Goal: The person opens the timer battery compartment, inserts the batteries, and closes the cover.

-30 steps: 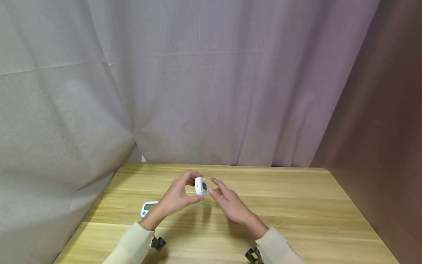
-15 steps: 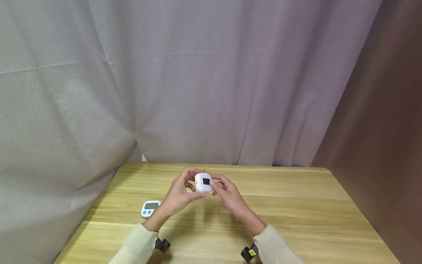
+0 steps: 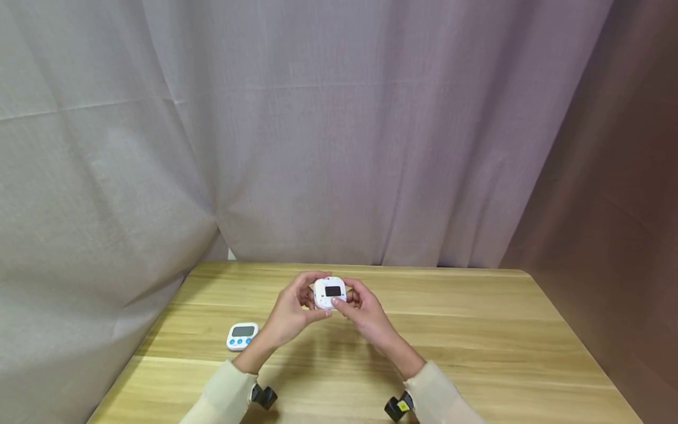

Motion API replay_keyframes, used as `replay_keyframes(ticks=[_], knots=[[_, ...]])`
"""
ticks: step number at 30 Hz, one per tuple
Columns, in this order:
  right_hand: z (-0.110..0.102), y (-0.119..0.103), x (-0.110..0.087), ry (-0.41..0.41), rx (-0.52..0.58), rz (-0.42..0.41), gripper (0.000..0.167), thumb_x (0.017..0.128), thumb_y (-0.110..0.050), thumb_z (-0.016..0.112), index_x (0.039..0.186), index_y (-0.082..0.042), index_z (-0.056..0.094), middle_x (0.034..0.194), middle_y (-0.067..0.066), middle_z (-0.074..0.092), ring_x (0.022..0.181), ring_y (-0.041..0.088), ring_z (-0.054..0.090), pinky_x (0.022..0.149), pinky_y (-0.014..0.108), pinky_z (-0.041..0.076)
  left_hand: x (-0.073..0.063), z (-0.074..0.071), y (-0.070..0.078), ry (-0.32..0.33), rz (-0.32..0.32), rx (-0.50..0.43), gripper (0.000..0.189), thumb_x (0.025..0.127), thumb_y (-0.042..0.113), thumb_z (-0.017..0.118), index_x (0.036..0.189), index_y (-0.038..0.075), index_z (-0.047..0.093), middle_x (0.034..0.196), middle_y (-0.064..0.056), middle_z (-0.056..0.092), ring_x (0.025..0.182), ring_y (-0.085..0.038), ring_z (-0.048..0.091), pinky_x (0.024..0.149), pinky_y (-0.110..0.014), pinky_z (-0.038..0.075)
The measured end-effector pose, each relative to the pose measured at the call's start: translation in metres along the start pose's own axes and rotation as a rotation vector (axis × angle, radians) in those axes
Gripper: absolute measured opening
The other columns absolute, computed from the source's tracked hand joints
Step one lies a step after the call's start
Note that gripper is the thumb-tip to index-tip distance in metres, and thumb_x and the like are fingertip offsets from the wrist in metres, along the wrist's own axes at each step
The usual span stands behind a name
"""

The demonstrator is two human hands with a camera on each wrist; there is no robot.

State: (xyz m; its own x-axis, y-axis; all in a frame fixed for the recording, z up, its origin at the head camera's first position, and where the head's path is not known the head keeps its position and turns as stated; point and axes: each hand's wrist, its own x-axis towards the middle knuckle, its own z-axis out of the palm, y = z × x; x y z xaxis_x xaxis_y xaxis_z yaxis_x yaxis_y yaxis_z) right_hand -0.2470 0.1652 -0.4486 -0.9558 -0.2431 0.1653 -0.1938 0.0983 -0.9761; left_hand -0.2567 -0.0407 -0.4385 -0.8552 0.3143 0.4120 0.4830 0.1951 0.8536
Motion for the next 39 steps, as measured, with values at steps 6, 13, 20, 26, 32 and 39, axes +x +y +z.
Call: replay_keyframes(ticks=[6,13,20,26,32,39], knots=[[-0.0008,0.0005,-0.0012,-0.024,0.071,0.019,0.05,0.102,-0.01,0.069,0.143,0.01,0.05,0.105,0.004,0.068,0.084,0.014,0.065,0.075,0.024,0.059,-0.0013,0.0024,-0.002,-0.011,-0.025,-0.02,0.074,0.076,-0.008,0.089,0.141,0.013,0.062,0.1,-0.008,0.07,0.077,-0.013,0.064,0.068,-0.023,0.059],[0.0012,-0.0015,-0.0003,-0.091,0.15,0.002,0.047,0.105,-0.011,0.064,0.142,0.01,0.042,0.086,0.0,0.071,0.069,0.012,0.065,0.068,0.025,0.059,-0.0019,0.0039,-0.0008,0.008,-0.046,0.017,0.072,0.078,-0.007,0.088,0.142,0.012,0.061,0.093,-0.006,0.071,0.076,-0.012,0.066,0.067,-0.023,0.06],[0.0006,-0.0017,-0.0003,-0.083,0.14,0.0,0.047,0.105,-0.009,0.063,0.142,0.011,0.04,0.086,-0.001,0.071,0.067,0.01,0.063,0.065,0.024,0.057,-0.0017,0.0023,0.0005,-0.005,-0.04,-0.012,0.069,0.081,-0.003,0.087,0.143,0.009,0.061,0.113,-0.009,0.069,0.08,-0.012,0.067,0.069,-0.023,0.061],[-0.0006,-0.0018,-0.0023,-0.131,0.161,-0.026,0.048,0.107,-0.01,0.06,0.144,0.011,0.036,0.084,0.004,0.072,0.06,0.008,0.061,0.058,0.021,0.054,-0.0026,0.0001,0.0009,-0.018,-0.036,-0.06,0.068,0.082,-0.003,0.087,0.145,0.007,0.061,0.12,-0.014,0.07,0.082,-0.011,0.068,0.072,-0.023,0.062],[0.0002,-0.0037,-0.0024,-0.124,0.165,-0.037,0.044,0.107,-0.008,0.06,0.14,0.01,0.038,0.085,0.003,0.073,0.062,0.008,0.06,0.058,0.019,0.053,-0.0009,-0.0017,0.0004,-0.017,-0.053,-0.106,0.052,0.093,0.003,0.077,0.142,0.012,0.065,0.12,-0.012,0.071,0.078,-0.012,0.068,0.068,-0.029,0.063],[0.0047,-0.0071,-0.0043,-0.102,0.135,-0.012,0.045,0.106,-0.007,0.06,0.143,0.008,0.038,0.086,0.004,0.07,0.065,0.009,0.059,0.06,0.019,0.052,0.0005,-0.0021,-0.0037,0.021,-0.055,-0.137,0.036,0.099,0.004,0.071,0.135,0.009,0.07,0.11,-0.014,0.074,0.071,-0.013,0.068,0.064,-0.03,0.063]])
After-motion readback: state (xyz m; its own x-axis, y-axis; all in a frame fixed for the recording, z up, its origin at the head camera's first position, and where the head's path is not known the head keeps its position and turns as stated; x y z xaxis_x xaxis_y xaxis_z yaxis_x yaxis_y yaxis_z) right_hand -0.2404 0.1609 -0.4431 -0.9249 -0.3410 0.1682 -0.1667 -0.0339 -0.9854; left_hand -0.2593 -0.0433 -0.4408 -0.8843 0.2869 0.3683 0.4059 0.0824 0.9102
